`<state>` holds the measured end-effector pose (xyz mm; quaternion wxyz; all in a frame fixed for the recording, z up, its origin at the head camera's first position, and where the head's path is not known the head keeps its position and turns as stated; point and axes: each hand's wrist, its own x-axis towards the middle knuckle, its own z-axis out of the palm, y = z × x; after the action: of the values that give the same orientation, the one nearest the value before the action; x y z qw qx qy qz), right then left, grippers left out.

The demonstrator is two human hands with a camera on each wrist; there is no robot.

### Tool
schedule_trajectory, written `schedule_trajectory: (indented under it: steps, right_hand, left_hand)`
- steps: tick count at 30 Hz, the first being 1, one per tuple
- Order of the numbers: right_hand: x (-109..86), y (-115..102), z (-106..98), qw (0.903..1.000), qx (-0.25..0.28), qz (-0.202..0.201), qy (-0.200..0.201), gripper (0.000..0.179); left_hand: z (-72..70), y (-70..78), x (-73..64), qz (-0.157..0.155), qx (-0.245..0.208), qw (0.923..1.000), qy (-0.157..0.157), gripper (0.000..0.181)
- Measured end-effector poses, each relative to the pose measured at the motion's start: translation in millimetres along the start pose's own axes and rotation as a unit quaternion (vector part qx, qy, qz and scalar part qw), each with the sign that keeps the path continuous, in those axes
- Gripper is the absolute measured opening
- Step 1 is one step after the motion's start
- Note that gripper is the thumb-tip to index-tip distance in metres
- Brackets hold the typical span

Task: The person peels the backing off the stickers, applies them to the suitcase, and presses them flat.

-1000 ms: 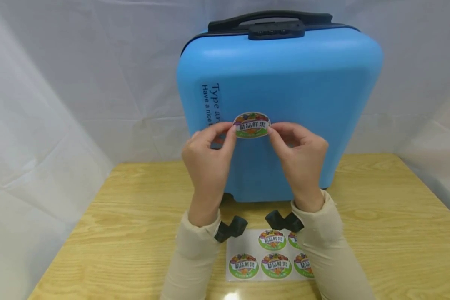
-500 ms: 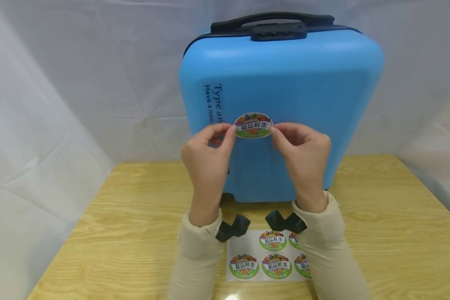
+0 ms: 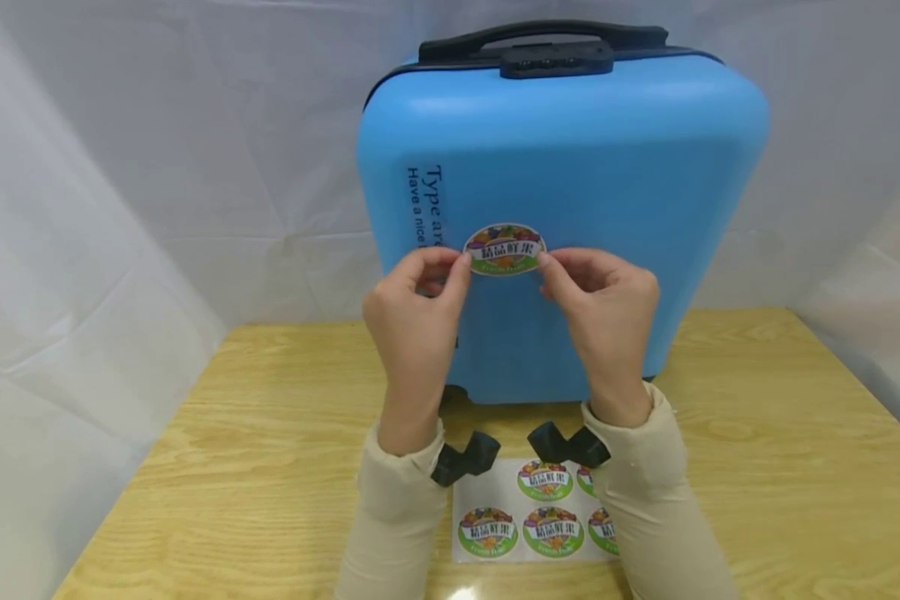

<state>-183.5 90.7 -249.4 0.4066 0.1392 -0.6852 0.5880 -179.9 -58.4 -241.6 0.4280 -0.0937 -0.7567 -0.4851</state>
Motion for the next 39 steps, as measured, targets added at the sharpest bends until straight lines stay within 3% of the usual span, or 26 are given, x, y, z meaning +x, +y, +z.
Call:
schedule_trajectory:
  steps: [17, 29, 39]
  right_hand:
    - [1.2, 1.1, -0.2, 0.9986, -0.051, -0.009, -0.008, 0.018]
    - [-0.1, 3.9, 2.3, 0.9982, -0.056, -0.022, -0.004, 0.017]
    - [2.7, 4.6, 0.0, 0.9974, -0.063, -0.035, -0.006, 0.017]
  left_hand:
    - [0.1, -1.1, 0.9, -0.002, 0.021, 0.9996, -0.018, 0.017]
    - [-0.6, -0.6, 5.5, 0.02, -0.003, 0.9997, -0.011, 0.016]
    - [3.2, 7.6, 8.9, 0.006, -0.05, 0.9979, -0.041, 0.018]
